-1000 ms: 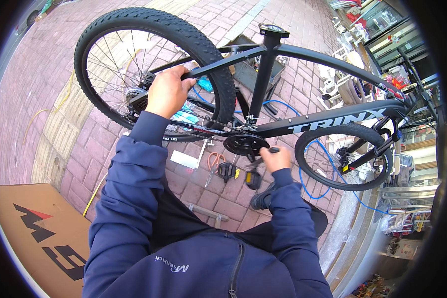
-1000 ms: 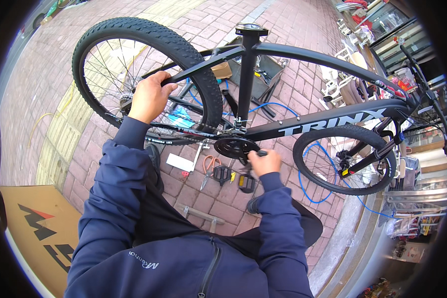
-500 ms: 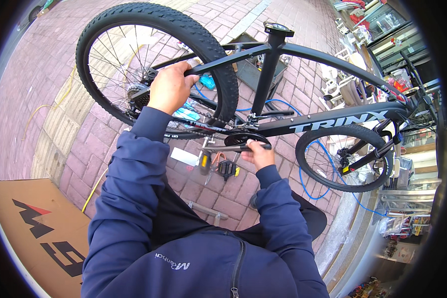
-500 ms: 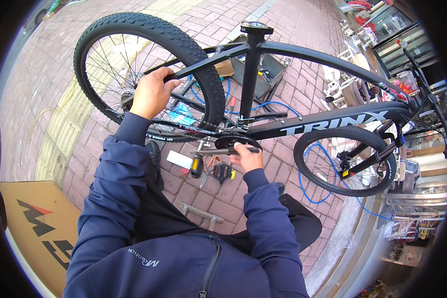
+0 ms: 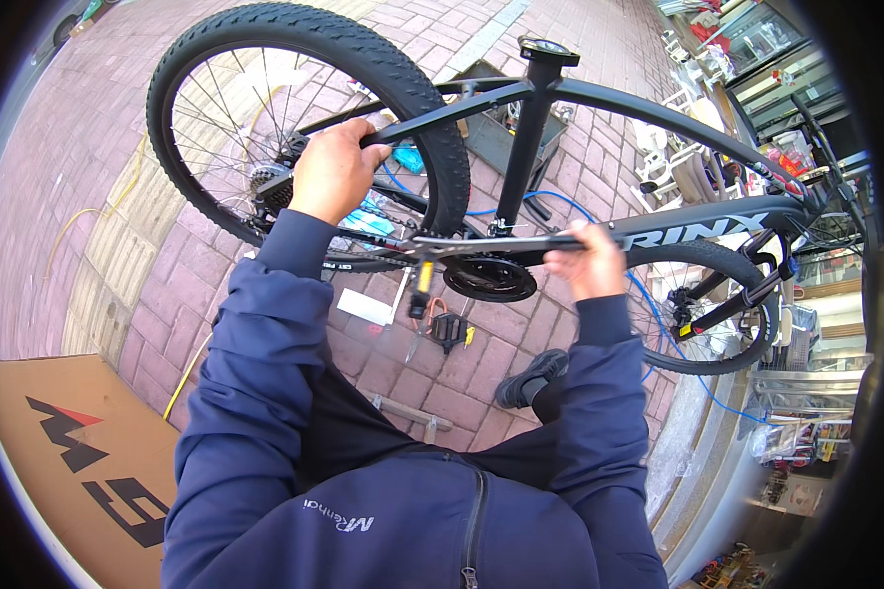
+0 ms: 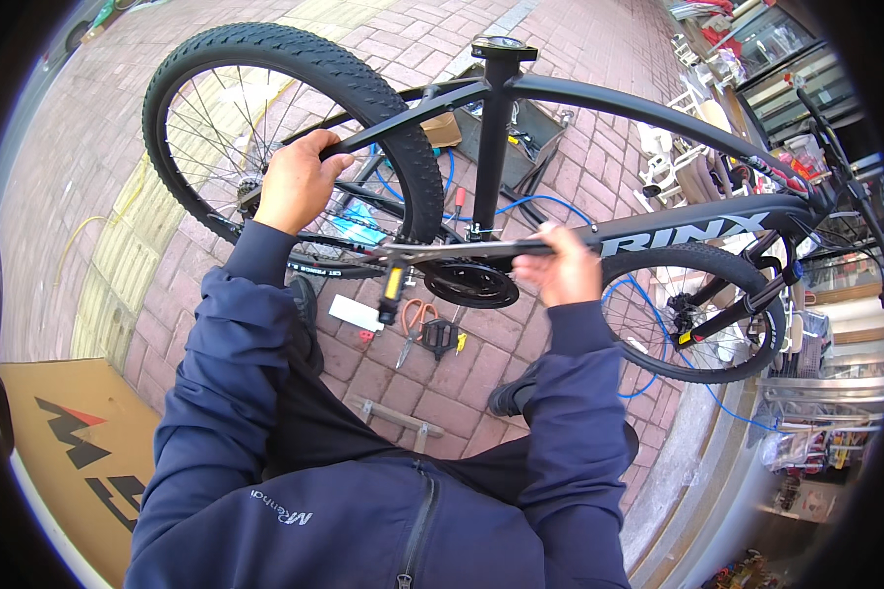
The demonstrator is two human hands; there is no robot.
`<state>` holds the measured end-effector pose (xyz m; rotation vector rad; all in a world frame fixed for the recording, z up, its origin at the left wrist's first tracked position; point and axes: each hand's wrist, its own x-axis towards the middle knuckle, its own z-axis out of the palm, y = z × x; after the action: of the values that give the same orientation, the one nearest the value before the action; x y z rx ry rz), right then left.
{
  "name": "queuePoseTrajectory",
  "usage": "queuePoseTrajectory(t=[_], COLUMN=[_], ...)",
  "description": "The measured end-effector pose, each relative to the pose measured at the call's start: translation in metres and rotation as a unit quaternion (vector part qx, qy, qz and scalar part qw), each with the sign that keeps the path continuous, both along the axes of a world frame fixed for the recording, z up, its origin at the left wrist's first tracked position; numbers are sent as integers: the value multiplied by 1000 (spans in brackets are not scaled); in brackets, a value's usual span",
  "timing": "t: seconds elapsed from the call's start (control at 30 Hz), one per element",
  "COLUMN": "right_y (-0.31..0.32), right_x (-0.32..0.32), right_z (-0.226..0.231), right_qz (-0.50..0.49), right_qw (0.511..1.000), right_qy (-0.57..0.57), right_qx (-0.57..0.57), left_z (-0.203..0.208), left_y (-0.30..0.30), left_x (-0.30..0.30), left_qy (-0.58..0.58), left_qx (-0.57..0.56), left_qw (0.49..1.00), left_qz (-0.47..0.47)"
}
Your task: The person unpacks a pedal from a cardboard box, then installs the pedal onto the bicycle crank arm using a wrench. The person tightens the pedal and rotates the crank to check the installation.
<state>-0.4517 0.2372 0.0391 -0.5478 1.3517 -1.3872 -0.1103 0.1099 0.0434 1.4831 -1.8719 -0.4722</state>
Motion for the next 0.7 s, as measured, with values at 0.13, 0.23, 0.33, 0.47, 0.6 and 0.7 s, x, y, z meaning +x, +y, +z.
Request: queuePoseTrajectory(t=[0.13, 0.23, 0.33, 0.47, 0.6, 0.7], right_y=[41, 42, 32, 7, -3, 28], right_x=[56, -12, -82, -92, -8, 57], right_z=[-117, -59, 64, 125, -4, -106], right_qz=[22, 5, -19, 11, 7, 18], right_qw=[959, 763, 858, 966, 1000, 986], right_qy=[202, 631, 505, 259, -7, 96], right_qx=[198, 143, 92, -18, -3, 133], left_z=[-1, -1, -2, 0, 3, 3], left_y=[-1, -3, -2, -1, 1, 0], left_x=[2, 4, 3, 0, 0, 2], left_qy=[3, 1, 4, 7, 9, 11], left_qx=[5, -14, 6, 10, 23, 40], left_qw=[1000, 1000, 1000, 1000, 1000, 999], left_qz=[4, 1, 1, -2, 0, 4])
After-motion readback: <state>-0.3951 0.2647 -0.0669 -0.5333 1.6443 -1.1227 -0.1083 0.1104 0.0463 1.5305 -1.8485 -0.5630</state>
